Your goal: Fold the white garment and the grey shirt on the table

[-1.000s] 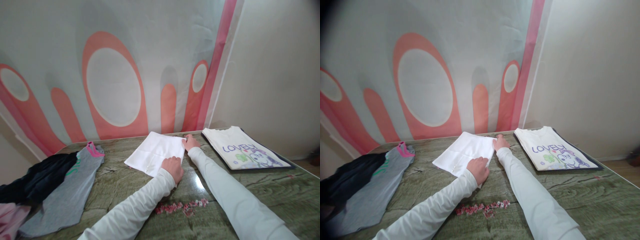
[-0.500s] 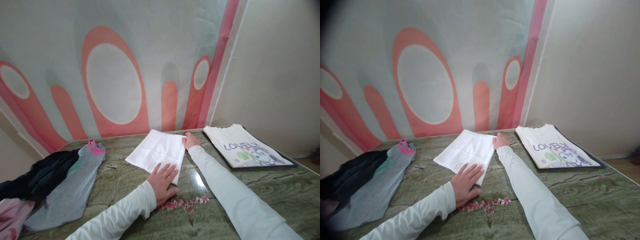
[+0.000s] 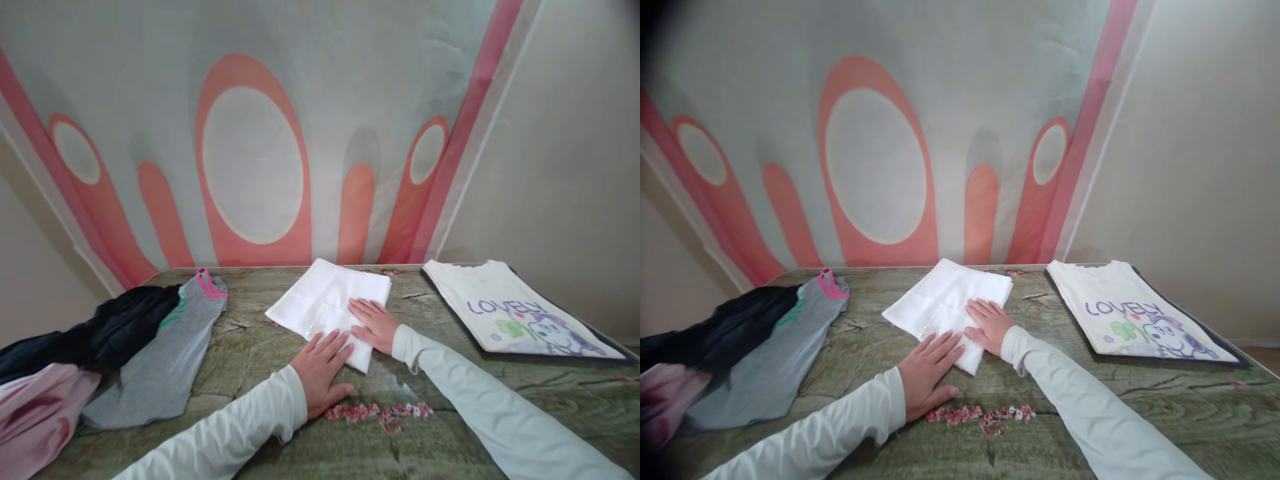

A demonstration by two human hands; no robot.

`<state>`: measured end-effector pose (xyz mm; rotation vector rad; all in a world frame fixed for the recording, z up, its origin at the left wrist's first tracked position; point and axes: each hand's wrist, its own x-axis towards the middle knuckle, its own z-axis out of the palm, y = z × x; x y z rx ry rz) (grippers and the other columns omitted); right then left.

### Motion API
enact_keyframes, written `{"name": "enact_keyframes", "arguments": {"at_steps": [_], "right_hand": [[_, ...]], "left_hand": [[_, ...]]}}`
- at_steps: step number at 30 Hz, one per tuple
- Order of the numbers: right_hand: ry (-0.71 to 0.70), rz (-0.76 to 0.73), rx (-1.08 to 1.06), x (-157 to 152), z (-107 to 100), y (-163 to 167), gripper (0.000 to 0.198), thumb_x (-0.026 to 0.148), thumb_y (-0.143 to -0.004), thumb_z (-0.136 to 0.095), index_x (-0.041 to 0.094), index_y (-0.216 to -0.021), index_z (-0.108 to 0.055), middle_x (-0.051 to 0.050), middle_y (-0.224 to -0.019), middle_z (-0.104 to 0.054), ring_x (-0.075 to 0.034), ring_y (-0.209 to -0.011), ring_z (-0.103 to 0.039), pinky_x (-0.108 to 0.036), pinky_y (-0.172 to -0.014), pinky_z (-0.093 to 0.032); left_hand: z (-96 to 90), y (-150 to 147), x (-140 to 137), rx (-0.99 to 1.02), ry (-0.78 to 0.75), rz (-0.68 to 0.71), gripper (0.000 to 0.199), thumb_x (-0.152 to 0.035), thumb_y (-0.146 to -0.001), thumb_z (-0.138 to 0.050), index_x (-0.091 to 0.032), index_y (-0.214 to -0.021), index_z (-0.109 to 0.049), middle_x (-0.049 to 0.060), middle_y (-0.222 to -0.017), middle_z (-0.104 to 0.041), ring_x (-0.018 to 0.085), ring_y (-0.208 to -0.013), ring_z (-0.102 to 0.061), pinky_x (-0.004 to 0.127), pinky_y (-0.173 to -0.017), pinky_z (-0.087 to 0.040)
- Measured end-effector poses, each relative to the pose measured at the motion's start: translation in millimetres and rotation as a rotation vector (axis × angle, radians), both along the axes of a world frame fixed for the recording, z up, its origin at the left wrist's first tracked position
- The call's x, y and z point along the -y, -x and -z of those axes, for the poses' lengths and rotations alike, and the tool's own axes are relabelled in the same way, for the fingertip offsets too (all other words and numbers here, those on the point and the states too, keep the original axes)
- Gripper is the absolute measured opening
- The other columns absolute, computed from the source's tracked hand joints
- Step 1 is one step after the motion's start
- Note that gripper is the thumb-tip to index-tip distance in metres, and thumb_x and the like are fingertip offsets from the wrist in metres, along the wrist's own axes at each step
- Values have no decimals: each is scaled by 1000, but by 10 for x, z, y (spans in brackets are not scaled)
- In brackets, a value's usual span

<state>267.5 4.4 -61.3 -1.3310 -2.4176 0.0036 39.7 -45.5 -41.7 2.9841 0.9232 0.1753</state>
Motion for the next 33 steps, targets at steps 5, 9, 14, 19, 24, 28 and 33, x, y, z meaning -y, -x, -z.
{"name": "enact_keyframes", "arguments": {"at_steps": [5,9,14,19,24,28,33], "right_hand": [[109,109,98,-100,74,-105,57,52,-87,-20,21,-134,-29,-1,-141,-26,-20,-129,-21,-42,-103,-17],[133,245,147,-288,137,-331,56,51,-87,-17,24,-134,-27,1,-141,-24,-19,-129,-18,-43,-103,-17],[112,439,166,-466,246,-499,51,48,-87,-18,28,-133,-28,2,-142,-23,-19,-130,-17,-46,-103,-16],[54,524,-39,-671,357,-599,49,45,-85,-29,21,-127,-40,-5,-139,-29,-22,-127,-24,-43,-102,-23],[39,588,-266,-993,338,-736,49,42,-80,-41,11,-118,-47,-14,-122,-49,-24,-115,-42,-38,-97,-30],[61,647,-354,-1184,301,-741,53,42,-79,-43,9,-120,-42,-15,-109,-57,-23,-99,-54,-37,-89,-38],[137,618,-395,-1226,296,-700,71,47,-63,-61,10,-121,-40,-15,-112,-55,-23,-97,-56,-33,-83,-43]], "left_hand": [[15,5,-5,21,-10,7,65,-59,-80,-34,-21,-133,-28,7,-140,-25,26,-128,-17,46,-103,-13],[-18,31,-105,43,-55,-35,63,-59,-81,-32,-22,-133,-29,5,-141,-24,24,-129,-17,46,-104,-11],[-35,154,-336,35,-88,-166,60,-55,-83,-32,-21,-132,-31,6,-141,-23,24,-129,-17,46,-104,-12],[-5,304,-516,7,-53,-269,55,-50,-85,-32,-23,-133,-30,6,-141,-23,24,-129,-18,47,-102,-15],[-18,475,-645,51,-44,-340,56,-52,-85,-28,-25,-133,-28,6,-141,-24,26,-128,-18,48,-101,-17],[-17,614,-724,23,-14,-458,55,-53,-84,-29,-27,-133,-30,5,-140,-26,27,-128,-18,51,-99,-18],[-48,636,-635,-45,27,-497,59,-57,-82,-30,-27,-133,-28,6,-141,-23,30,-128,-17,51,-98,-22]]}}
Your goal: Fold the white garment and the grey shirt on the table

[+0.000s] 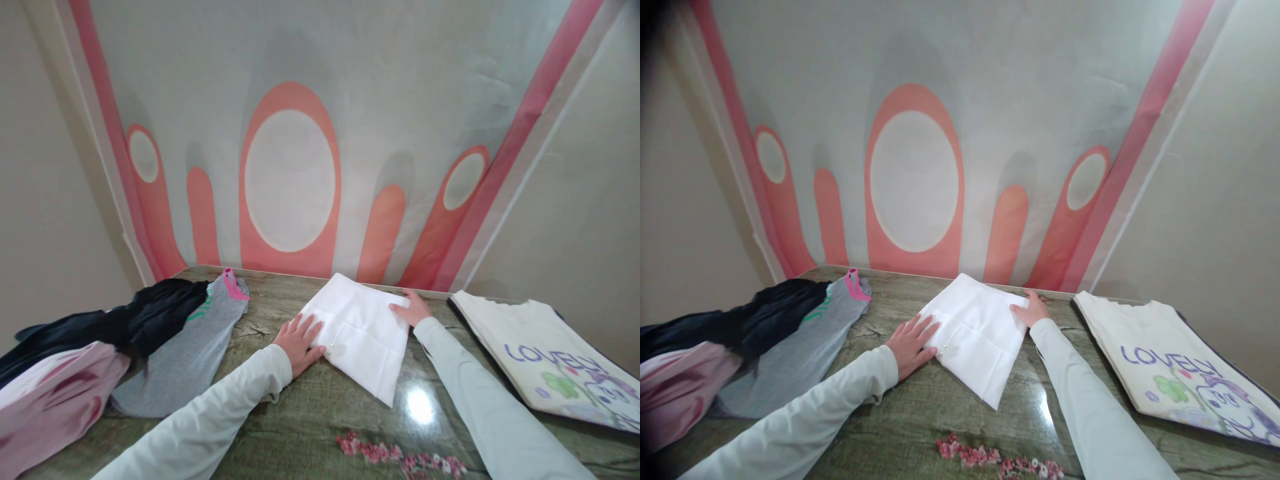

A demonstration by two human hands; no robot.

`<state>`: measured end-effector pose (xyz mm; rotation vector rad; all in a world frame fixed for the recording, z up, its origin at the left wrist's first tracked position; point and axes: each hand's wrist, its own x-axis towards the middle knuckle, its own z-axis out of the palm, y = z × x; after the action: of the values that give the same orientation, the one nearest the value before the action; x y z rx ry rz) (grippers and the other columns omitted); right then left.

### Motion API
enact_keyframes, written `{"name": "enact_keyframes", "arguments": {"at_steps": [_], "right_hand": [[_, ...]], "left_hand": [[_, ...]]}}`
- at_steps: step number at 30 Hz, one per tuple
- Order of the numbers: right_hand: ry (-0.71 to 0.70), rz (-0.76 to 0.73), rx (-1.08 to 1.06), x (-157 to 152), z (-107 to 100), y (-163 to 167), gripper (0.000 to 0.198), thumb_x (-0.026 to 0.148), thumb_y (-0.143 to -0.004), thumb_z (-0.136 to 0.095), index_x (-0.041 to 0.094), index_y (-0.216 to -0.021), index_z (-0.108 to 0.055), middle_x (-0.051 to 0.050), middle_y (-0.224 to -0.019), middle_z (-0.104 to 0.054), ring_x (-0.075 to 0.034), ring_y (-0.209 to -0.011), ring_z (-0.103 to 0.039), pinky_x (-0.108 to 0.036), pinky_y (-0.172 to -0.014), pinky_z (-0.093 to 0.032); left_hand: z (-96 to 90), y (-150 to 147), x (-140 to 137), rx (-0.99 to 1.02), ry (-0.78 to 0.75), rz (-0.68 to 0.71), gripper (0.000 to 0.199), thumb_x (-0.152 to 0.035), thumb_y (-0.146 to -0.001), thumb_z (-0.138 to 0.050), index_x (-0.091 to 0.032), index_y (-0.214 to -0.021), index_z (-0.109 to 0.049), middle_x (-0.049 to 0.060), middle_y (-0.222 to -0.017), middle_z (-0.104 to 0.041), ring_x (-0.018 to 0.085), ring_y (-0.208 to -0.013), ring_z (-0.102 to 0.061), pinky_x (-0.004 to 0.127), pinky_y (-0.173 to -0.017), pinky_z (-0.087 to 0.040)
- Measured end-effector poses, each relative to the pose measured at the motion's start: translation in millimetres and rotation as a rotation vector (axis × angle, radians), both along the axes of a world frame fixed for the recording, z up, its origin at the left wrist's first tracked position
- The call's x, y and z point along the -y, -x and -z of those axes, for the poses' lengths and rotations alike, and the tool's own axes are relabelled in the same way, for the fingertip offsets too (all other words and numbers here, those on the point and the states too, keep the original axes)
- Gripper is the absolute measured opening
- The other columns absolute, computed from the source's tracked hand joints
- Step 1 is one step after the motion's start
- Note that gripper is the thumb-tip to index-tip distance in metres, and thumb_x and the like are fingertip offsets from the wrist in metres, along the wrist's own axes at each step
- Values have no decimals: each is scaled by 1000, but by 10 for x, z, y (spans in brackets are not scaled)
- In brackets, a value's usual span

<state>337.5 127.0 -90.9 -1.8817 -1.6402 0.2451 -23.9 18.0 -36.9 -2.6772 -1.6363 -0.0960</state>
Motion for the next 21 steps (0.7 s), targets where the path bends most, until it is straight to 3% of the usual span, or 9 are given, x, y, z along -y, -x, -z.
{"name": "enact_keyframes", "arguments": {"at_steps": [5,8,10,12,15,17,19,21], "right_hand": [[75,-45,-23,60,-84,-106,69,44,-54,-69,10,-111,-51,-15,-105,-59,-25,-90,-57,-36,-81,-43],[108,-104,-61,90,-153,-182,61,41,-51,-72,11,-102,-57,-12,-96,-63,-23,-84,-59,-33,-78,-44],[124,-151,-102,98,-188,-208,52,42,-53,-72,13,-95,-61,-9,-90,-66,-21,-79,-60,-31,-75,-45],[134,-175,-151,92,-203,-208,44,44,-59,-68,14,-92,-63,-7,-86,-67,-19,-76,-61,-30,-73,-47],[113,-140,-214,59,-184,-167,42,44,-67,-61,13,-95,-62,-9,-91,-66,-19,-82,-61,-31,-74,-47],[88,-94,-232,29,-155,-125,44,41,-68,-61,11,-100,-59,-12,-97,-64,-20,-88,-60,-32,-78,-46],[74,-69,-235,1,-128,-88,48,37,-65,-65,10,-103,-57,-13,-101,-62,-21,-91,-59,-33,-81,-45],[72,-69,-235,-17,-113,-68,52,34,-60,-69,11,-104,-57,-12,-101,-62,-22,-91,-59,-35,-83,-44]], "left_hand": [[-104,-25,453,-15,42,65,67,-65,-78,-29,-24,-131,-35,8,-137,-31,33,-125,-24,50,-95,-28],[-225,-1,734,-5,97,146,68,-68,-74,-33,-26,-127,-41,8,-131,-42,34,-116,-38,49,-90,-33],[-333,18,762,43,155,207,66,-68,-73,-34,-28,-124,-45,7,-119,-54,31,-105,-49,45,-86,-37],[-431,27,595,156,260,261,60,-65,-74,-36,-28,-119,-51,4,-102,-64,26,-91,-58,37,-81,-40],[-474,9,33,423,465,236,45,-56,-76,-43,-23,-100,-63,1,-81,-67,19,-76,-60,27,-71,-43],[-413,-27,-419,648,416,10,38,-47,-71,-56,-16,-91,-64,4,-80,-66,20,-80,-59,26,-72,-43],[-311,-84,-824,918,391,-259,43,-35,-58,-71,-13,-94,-61,5,-88,-64,21,-87,-56,26,-75,-43],[-213,-158,-1135,995,417,-334,55,-30,-54,-75,-8,-101,-56,11,-94,-61,22,-87,-57,27,-72,-45]]}}
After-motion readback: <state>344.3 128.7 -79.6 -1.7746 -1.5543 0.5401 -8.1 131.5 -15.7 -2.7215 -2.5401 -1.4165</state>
